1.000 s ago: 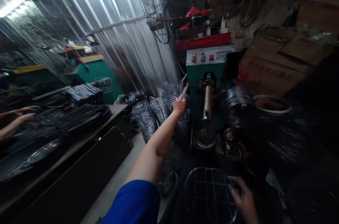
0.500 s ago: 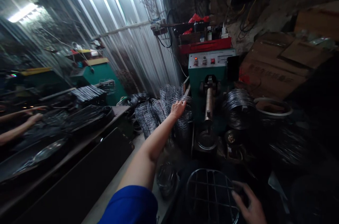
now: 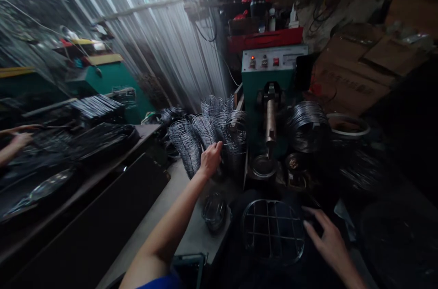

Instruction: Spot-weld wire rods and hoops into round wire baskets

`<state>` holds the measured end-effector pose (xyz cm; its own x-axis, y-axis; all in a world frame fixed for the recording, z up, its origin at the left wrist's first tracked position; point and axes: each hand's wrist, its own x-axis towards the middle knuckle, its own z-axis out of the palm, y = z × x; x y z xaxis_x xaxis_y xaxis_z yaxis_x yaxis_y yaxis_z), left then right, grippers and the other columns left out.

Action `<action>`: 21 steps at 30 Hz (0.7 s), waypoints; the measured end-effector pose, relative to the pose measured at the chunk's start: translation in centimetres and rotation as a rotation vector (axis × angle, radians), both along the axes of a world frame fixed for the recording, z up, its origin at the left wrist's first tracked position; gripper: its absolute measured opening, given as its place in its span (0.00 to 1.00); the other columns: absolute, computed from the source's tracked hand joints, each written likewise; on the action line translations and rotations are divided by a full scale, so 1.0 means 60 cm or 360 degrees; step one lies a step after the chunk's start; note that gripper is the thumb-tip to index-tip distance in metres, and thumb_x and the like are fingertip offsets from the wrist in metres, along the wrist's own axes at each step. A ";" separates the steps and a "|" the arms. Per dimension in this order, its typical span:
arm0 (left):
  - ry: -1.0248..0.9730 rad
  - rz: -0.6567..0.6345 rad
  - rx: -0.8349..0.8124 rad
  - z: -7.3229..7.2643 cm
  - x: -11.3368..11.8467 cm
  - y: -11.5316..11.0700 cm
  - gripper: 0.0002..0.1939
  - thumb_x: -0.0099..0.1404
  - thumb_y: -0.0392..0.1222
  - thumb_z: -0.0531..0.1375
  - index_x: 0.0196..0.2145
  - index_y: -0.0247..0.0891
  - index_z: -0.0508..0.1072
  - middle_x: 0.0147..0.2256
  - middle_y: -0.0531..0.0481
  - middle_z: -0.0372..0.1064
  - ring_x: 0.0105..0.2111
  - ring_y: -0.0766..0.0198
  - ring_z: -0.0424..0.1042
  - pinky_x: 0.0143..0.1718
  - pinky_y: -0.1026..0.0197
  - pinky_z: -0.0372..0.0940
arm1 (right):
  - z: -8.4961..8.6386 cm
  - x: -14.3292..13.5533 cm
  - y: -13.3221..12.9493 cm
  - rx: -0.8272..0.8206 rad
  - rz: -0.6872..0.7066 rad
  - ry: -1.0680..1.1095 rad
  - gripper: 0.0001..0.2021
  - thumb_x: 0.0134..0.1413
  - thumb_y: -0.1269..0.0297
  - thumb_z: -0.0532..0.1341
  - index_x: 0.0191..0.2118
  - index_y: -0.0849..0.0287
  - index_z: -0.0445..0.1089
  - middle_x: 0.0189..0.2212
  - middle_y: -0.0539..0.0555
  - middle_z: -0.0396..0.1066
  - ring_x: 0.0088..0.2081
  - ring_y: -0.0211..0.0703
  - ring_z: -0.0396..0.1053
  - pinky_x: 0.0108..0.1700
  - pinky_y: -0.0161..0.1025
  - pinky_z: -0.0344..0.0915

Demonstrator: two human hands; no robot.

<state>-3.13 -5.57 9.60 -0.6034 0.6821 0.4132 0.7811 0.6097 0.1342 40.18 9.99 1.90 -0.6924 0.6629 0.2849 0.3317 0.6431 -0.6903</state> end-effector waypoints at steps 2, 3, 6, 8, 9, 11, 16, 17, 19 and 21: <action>-0.0071 0.0006 0.0132 -0.012 0.050 -0.048 0.11 0.71 0.32 0.49 0.46 0.37 0.68 0.39 0.44 0.74 0.40 0.59 0.75 0.39 0.62 0.66 | 0.043 -0.002 -0.002 0.0015 -0.0025 -0.0013 0.21 0.63 0.47 0.59 0.55 0.52 0.72 0.51 0.57 0.73 0.51 0.53 0.73 0.54 0.49 0.71; -0.0132 -0.0012 0.0266 -0.013 0.079 -0.069 0.09 0.73 0.35 0.48 0.45 0.37 0.67 0.36 0.46 0.74 0.36 0.60 0.75 0.37 0.63 0.65 | 0.066 -0.008 -0.006 -0.0006 -0.0028 -0.0010 0.23 0.63 0.46 0.60 0.58 0.52 0.70 0.53 0.57 0.71 0.52 0.54 0.72 0.55 0.50 0.70; -0.0432 -0.0139 0.0737 -0.006 0.173 -0.117 0.07 0.73 0.44 0.53 0.41 0.40 0.68 0.29 0.53 0.72 0.25 0.66 0.70 0.30 0.66 0.62 | 0.130 -0.041 -0.036 -0.0129 0.0151 0.0061 0.39 0.58 0.40 0.65 0.69 0.52 0.58 0.61 0.61 0.64 0.53 0.57 0.71 0.59 0.53 0.67; -0.0651 -0.0249 0.0824 -0.004 0.230 -0.134 0.07 0.71 0.45 0.56 0.39 0.40 0.69 0.28 0.54 0.72 0.23 0.69 0.69 0.28 0.67 0.62 | 0.159 -0.066 -0.063 -0.0279 0.0315 0.0155 0.46 0.54 0.38 0.68 0.71 0.52 0.53 0.61 0.63 0.63 0.49 0.56 0.72 0.56 0.52 0.69; -0.0754 -0.0295 0.0802 -0.007 0.254 -0.138 0.06 0.70 0.45 0.57 0.39 0.40 0.70 0.28 0.54 0.72 0.24 0.69 0.70 0.29 0.67 0.63 | 0.167 -0.075 -0.076 -0.0419 0.0343 0.0201 0.44 0.56 0.39 0.67 0.72 0.51 0.52 0.59 0.63 0.65 0.45 0.52 0.74 0.51 0.50 0.72; -0.0970 -0.0349 0.0755 -0.024 0.292 -0.141 0.06 0.69 0.44 0.58 0.37 0.40 0.71 0.29 0.52 0.74 0.27 0.67 0.72 0.31 0.67 0.65 | 0.170 -0.082 -0.094 -0.0788 0.0329 0.0250 0.36 0.65 0.41 0.60 0.71 0.53 0.54 0.52 0.62 0.71 0.34 0.45 0.75 0.35 0.41 0.74; -0.1439 -0.0223 0.0868 -0.084 0.335 -0.130 0.08 0.69 0.45 0.59 0.40 0.38 0.73 0.33 0.50 0.77 0.32 0.65 0.76 0.35 0.66 0.68 | 0.125 -0.061 -0.094 -0.1325 0.0190 0.0257 0.33 0.68 0.41 0.53 0.67 0.60 0.60 0.39 0.60 0.74 0.24 0.41 0.70 0.18 0.33 0.63; -0.1477 -0.0218 0.0882 -0.092 0.337 -0.125 0.09 0.69 0.45 0.59 0.42 0.38 0.74 0.35 0.49 0.78 0.33 0.64 0.76 0.36 0.65 0.69 | 0.115 -0.057 -0.090 -0.1254 0.0112 0.0253 0.33 0.67 0.42 0.56 0.67 0.60 0.60 0.39 0.59 0.74 0.23 0.40 0.69 0.18 0.33 0.63; -0.1507 -0.0261 0.0853 -0.099 0.338 -0.116 0.10 0.69 0.44 0.59 0.44 0.38 0.76 0.37 0.49 0.79 0.36 0.63 0.77 0.39 0.64 0.70 | 0.098 -0.052 -0.080 -0.0962 -0.0079 0.0218 0.31 0.65 0.46 0.60 0.66 0.59 0.63 0.36 0.56 0.75 0.24 0.39 0.69 0.21 0.34 0.65; -0.1520 -0.0318 0.0787 -0.103 0.336 -0.109 0.11 0.69 0.44 0.59 0.45 0.39 0.78 0.39 0.49 0.79 0.38 0.62 0.78 0.42 0.63 0.70 | 0.088 -0.050 -0.073 -0.0595 -0.0202 0.0137 0.24 0.66 0.49 0.60 0.59 0.58 0.71 0.37 0.56 0.76 0.32 0.43 0.73 0.32 0.38 0.72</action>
